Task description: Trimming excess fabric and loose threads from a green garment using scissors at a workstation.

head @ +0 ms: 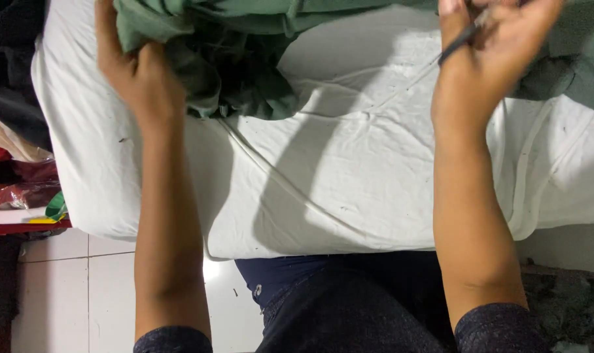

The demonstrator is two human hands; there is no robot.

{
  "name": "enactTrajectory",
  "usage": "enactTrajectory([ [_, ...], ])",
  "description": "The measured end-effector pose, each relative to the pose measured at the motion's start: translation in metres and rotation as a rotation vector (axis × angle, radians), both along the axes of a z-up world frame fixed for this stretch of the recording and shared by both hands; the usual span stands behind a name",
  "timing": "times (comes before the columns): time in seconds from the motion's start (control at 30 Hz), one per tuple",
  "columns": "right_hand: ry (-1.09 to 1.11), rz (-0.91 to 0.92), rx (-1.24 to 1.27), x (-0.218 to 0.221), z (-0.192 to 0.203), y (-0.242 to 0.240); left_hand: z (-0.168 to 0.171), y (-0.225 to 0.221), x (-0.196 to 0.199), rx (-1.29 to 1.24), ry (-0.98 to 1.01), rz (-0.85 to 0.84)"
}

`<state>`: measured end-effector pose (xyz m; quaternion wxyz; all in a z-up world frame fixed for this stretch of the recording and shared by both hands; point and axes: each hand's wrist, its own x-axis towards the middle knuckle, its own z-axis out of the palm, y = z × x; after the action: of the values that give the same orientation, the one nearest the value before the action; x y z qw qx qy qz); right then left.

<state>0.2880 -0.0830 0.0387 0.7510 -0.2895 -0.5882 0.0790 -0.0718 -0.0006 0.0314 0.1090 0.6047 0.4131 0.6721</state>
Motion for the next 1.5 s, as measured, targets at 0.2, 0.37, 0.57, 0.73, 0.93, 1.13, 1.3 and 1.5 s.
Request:
enactTrajectory([
  [0.2, -0.005, -0.206, -0.499, -0.012, -0.093, -0.092, -0.045, -0.098, -0.03, -0.198, 0.275, -0.156],
  [0.37, -0.324, -0.551, -0.831, -0.019, -0.142, -0.134, -0.107, -0.167, -0.029, -0.367, 0.71, 0.042],
  [0.57, -0.481, -0.584, -1.021, -0.013, -0.164, -0.087, -0.123, -0.195, 0.037, -0.379, 0.865, -0.162],
  [0.73, -0.404, -0.548, -0.943, -0.017, -0.146, -0.094, -0.147, -0.177, 0.029, -0.277, 0.823, -0.087],
  [0.93, -0.517, -0.737, -0.909, -0.002, -0.176, -0.119, -0.134, -0.196, 0.025, -0.316, 0.8, -0.159],
  [1.13, -0.413, -0.391, -0.857, -0.071, -0.158, -0.086, -0.13, -0.191, 0.053, -0.24, 0.648, -0.268],
  [1.3, -0.636, -0.306, -0.886, -0.088, -0.2, -0.057, -0.166, -0.188, 0.065, -0.29, 0.583, -0.32],
  [1.5, -0.059, -0.131, -0.768, -0.049, -0.22, -0.069, -0.154, -0.189, 0.066, -0.297, 0.528, -0.291],
])
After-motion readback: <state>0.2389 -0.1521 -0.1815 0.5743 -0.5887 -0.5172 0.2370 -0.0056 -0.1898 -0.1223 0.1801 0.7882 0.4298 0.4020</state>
